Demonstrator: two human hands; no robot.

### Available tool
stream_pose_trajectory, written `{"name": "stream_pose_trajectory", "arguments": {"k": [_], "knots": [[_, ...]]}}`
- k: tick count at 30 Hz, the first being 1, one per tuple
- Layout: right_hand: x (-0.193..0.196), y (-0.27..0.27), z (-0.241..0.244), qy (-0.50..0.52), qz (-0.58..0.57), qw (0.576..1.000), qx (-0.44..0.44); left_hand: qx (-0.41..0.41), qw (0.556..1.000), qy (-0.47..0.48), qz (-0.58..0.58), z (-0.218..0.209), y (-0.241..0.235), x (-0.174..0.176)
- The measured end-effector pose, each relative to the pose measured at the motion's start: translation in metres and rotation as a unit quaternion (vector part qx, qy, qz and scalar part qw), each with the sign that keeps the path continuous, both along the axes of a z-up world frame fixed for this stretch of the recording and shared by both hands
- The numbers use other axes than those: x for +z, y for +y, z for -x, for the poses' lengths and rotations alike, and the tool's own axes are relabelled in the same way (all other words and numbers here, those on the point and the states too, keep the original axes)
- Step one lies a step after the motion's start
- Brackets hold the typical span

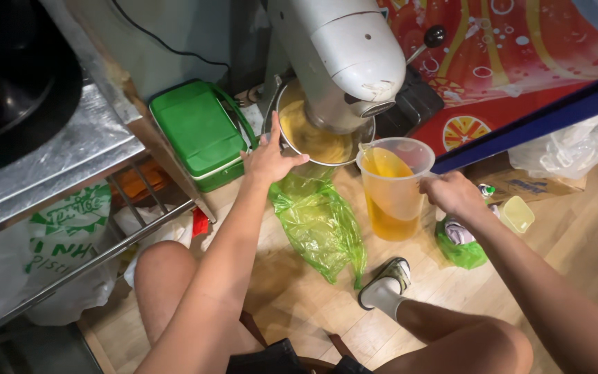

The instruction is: The person pours a liquid from a measuring cup into a stand mixer bowl while the mixer is running to prepare dough.

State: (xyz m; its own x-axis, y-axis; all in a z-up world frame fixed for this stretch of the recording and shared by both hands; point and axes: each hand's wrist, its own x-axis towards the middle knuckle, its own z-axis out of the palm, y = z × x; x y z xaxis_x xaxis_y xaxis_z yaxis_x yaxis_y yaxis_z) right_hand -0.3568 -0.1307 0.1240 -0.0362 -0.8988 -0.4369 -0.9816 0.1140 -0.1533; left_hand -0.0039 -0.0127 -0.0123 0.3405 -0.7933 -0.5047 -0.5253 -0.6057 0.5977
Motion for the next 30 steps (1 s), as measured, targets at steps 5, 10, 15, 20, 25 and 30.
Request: {"name": "stream_pose_trajectory", "arguments": {"k": [5,10,15,20,25,30], "knots": [[0.007,-0.002,-0.005,0.018,-0.008,1.000,0.008,-0.002,1.000,-0.009,0.000,0.000,-0.001,-0.004],[0.003,-0.005,-0.006,0.027,-0.004,1.000,0.005,-0.001,1.000,-0.005,0.007,0.001,0.001,0.002],[-0.001,-0.007,-0.003,0.029,-0.001,1.000,0.004,0.003,1.000,-0.004,0.013,0.002,0.000,0.000],[-0.005,-0.011,0.000,0.024,-0.005,1.000,0.008,-0.001,1.000,0.000,0.008,0.002,-0.001,0.003],[-0.003,-0.010,0.001,0.018,0.000,1.000,0.011,0.007,1.000,0.001,0.012,0.003,-0.002,-0.001],[0.000,-0.011,-0.001,0.019,0.000,1.000,0.016,0.013,1.000,0.003,0.018,0.003,-0.003,-0.003]]}}
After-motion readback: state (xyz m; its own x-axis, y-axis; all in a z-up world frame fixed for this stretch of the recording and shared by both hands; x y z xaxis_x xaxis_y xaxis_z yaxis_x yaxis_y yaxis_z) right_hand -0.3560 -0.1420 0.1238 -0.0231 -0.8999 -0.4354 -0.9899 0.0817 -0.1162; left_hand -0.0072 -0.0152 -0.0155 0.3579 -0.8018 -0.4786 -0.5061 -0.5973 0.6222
